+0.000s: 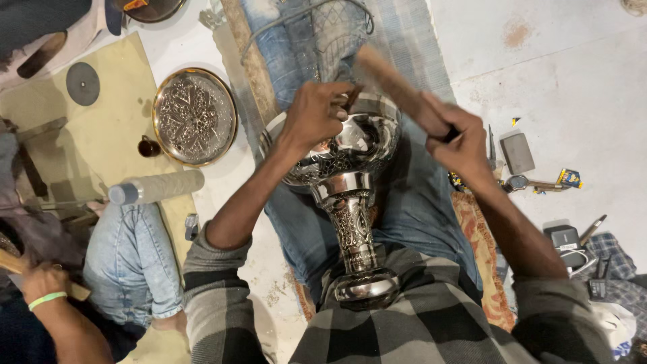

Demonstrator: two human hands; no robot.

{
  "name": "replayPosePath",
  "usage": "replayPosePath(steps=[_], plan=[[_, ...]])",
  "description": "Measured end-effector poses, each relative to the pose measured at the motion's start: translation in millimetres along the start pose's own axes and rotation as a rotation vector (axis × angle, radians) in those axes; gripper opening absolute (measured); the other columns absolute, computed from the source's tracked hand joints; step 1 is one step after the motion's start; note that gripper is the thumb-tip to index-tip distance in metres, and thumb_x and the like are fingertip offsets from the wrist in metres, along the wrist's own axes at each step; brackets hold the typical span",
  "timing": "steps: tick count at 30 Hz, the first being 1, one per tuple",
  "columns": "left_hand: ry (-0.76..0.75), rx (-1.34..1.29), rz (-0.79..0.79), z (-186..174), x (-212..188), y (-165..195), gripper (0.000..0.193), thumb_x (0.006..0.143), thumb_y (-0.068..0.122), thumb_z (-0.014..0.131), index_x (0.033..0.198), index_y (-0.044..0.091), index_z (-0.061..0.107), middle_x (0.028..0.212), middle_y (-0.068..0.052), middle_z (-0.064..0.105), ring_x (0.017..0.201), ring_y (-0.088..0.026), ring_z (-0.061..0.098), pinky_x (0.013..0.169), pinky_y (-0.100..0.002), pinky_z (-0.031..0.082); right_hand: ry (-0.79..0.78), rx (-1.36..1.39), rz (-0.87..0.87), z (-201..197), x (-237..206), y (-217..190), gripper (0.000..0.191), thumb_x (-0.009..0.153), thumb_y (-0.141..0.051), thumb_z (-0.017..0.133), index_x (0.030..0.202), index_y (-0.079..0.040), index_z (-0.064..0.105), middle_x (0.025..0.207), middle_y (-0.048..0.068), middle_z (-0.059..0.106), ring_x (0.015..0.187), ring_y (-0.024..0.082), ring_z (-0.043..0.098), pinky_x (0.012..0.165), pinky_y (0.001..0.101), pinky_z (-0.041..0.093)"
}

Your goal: The person holds a metal chisel against a silver-colored metal vessel and repeatedly strikes it with a wooden mallet to create decorative patterns. The person rotates the vessel to work on different sections of the bowl and stem.

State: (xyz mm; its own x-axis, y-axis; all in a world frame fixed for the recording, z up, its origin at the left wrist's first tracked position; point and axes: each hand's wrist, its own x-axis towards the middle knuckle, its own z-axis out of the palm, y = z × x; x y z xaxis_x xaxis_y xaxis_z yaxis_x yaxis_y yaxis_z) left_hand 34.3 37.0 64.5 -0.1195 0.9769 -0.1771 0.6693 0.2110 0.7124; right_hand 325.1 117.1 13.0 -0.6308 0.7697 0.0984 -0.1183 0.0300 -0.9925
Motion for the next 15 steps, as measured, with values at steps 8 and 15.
replayPosePath(steps=[8, 15], plan=[[0.264, -0.293, 0.037, 11.9, -16.3, -3.5, 0.046, 0.074, -0.013, 0.065, 0.118, -0.003, 0.073, 0.096, -0.012, 0.079, 0.088, -0.021, 0.077, 0.079, -0.031, 0.063, -0.242, -0.940, 0.145, -10.7, 64.0, -49.2, 0.081, 0.071, 0.000, 0.065, 0.147, -0.026, 0.064, 0.102, 0.005, 0.076, 0.063, 0.016, 0.062, 0.055, 0.0320, 0.047], [0.374, -0.304, 0.055, 14.7, -22.5, 3.3, 0.049, 0.076, -0.013, 0.067, 0.124, -0.006, 0.067, 0.110, -0.017, 0.077, 0.101, -0.018, 0.076, 0.092, -0.027, 0.061, -0.247, -0.591, -0.076, -2.9, 75.8, -62.2, 0.077, 0.072, -0.002, 0.066, 0.147, -0.020, 0.066, 0.104, 0.007, 0.074, 0.080, 0.011, 0.065, 0.070, 0.0301, 0.050]])
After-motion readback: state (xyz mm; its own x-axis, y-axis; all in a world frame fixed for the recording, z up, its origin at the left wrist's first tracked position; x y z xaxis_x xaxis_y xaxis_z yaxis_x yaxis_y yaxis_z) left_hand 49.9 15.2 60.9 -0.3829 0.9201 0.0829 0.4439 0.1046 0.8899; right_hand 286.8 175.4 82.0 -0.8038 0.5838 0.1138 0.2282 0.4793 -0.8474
